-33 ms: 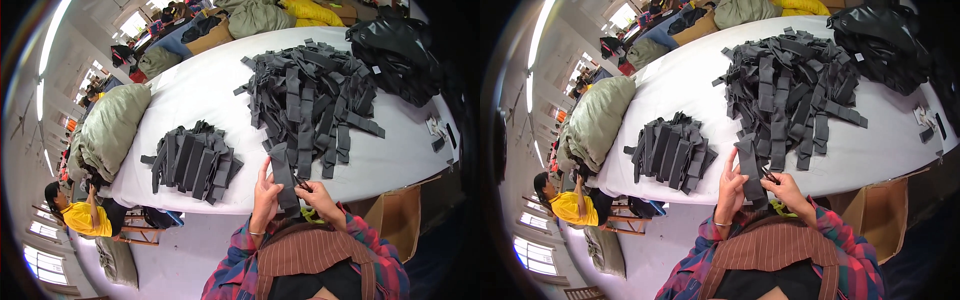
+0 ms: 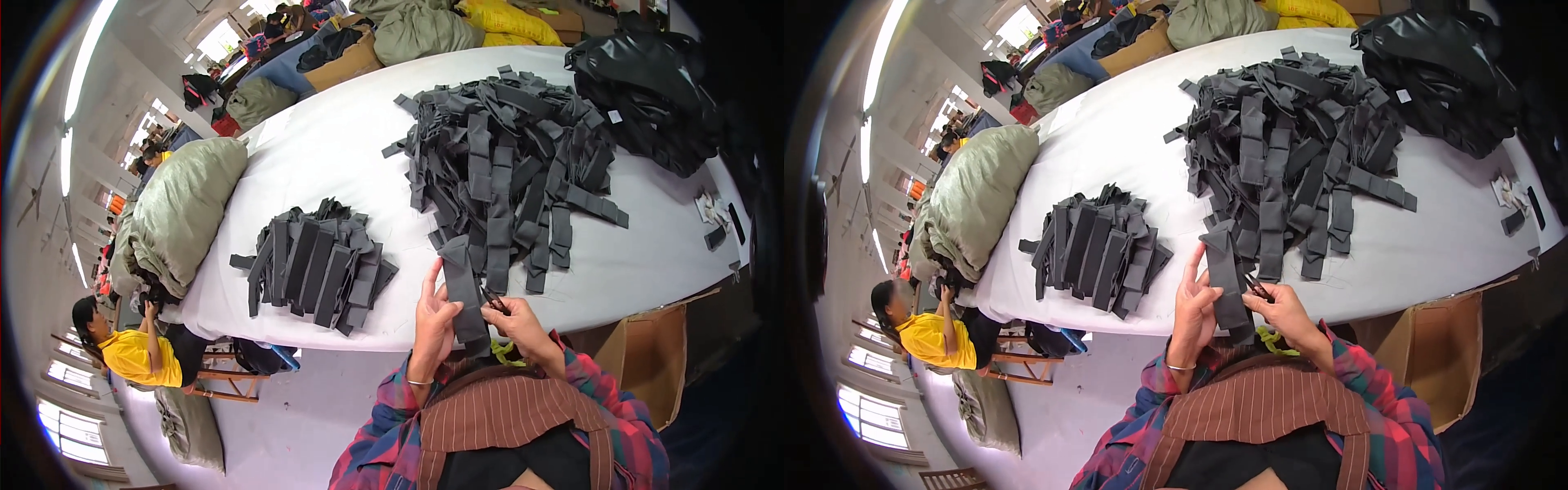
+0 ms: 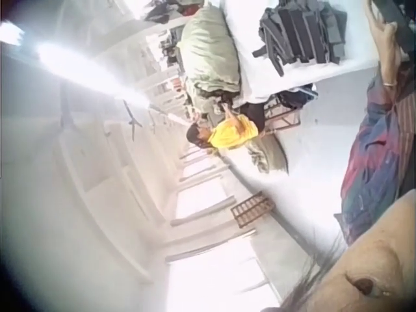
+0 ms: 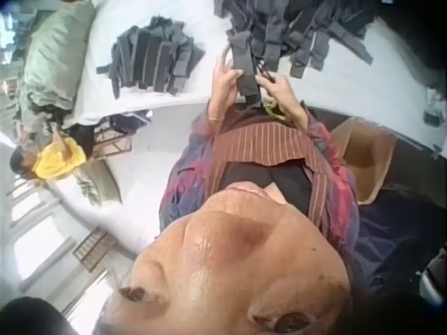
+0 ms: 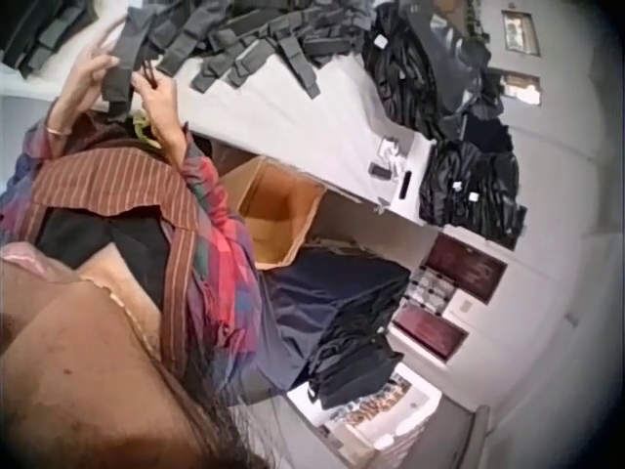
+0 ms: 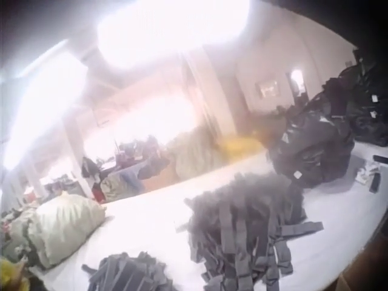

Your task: Trimming excess threads from small black fabric pieces using snips.

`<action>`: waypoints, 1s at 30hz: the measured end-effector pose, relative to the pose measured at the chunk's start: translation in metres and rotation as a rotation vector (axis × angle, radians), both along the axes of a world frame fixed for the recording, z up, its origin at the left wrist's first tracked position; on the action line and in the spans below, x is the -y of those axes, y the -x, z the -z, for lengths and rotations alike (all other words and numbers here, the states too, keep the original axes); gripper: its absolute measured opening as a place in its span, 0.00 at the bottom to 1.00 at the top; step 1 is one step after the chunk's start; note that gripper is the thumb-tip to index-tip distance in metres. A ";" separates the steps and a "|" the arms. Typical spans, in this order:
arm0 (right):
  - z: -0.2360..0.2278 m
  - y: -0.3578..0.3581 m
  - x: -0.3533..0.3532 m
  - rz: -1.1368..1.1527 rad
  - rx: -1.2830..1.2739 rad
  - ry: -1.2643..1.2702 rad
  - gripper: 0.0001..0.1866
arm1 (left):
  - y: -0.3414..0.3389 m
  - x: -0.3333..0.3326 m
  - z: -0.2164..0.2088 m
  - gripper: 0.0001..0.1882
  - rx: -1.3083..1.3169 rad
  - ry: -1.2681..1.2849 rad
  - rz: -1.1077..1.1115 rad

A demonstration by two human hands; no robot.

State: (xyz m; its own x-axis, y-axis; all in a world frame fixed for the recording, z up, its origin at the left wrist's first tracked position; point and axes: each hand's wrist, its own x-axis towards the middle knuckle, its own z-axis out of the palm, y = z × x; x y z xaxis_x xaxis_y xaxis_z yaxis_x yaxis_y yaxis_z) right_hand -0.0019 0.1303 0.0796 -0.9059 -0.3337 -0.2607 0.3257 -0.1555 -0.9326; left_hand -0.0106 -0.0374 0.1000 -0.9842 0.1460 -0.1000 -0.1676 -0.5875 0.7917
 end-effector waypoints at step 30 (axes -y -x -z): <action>-0.001 0.000 0.011 0.187 -0.426 -0.114 0.07 | -0.019 -0.009 0.027 0.14 0.103 0.106 -0.207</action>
State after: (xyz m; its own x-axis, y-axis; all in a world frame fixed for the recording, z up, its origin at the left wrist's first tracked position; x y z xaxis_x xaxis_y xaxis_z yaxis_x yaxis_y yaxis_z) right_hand -0.0015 0.1197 0.0810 -0.9819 -0.1455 0.1215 -0.1133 -0.0634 -0.9915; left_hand 0.0082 -0.0288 0.0725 -0.9759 -0.0743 -0.2052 -0.1353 -0.5321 0.8358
